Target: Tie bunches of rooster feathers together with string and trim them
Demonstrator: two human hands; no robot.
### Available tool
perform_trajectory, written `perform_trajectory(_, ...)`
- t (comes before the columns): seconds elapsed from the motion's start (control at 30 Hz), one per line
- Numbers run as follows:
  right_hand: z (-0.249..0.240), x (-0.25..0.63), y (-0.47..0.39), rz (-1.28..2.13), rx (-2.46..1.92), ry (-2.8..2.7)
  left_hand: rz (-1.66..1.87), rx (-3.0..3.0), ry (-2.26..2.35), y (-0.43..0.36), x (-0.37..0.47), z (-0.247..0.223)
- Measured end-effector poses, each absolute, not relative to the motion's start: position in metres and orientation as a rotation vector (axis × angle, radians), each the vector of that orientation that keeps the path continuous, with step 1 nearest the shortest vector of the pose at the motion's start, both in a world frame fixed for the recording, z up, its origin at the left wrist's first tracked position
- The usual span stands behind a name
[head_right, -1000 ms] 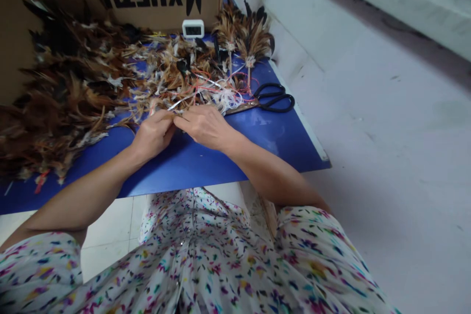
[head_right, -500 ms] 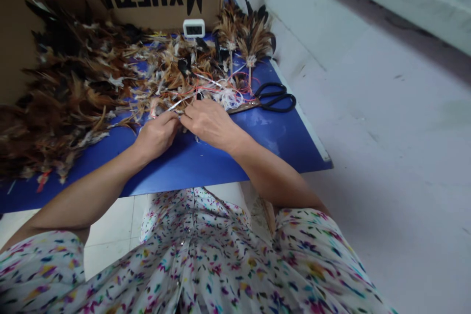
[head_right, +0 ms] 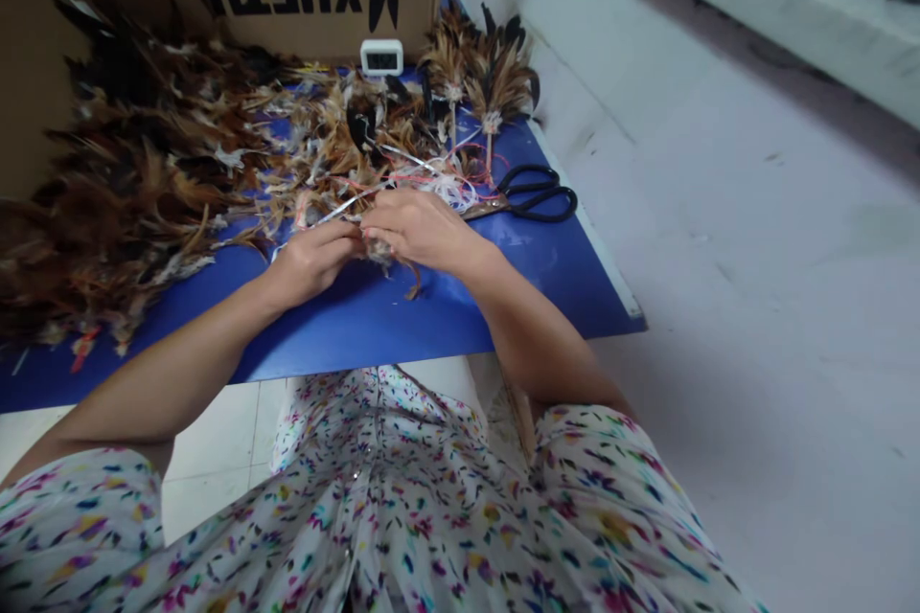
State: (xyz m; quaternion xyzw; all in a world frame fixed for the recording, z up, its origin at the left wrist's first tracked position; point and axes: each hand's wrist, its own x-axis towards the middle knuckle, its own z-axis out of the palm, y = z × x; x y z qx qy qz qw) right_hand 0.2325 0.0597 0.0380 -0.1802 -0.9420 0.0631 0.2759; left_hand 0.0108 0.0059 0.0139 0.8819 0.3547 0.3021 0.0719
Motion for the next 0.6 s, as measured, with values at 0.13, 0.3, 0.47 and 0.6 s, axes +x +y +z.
perform_trajectory(0.13,0.030,0.232,0.073,0.546,-0.438,-2.442,1.177,2.508,0.870,0.009,0.010,0.012)
perform_trajectory(0.3,0.019,0.226,0.074,0.913,-0.503,-2.358,1.227,2.023,0.988,0.003,0.016,0.021)
perform_trajectory(0.47,0.014,0.221,0.070,0.960,-0.655,-2.330,1.265,1.581,0.964,0.002,0.019,0.023)
perform_trajectory(0.6,0.022,0.223,0.066,0.904,-0.750,-2.361,1.380,1.311,0.944,0.008,0.019,0.014)
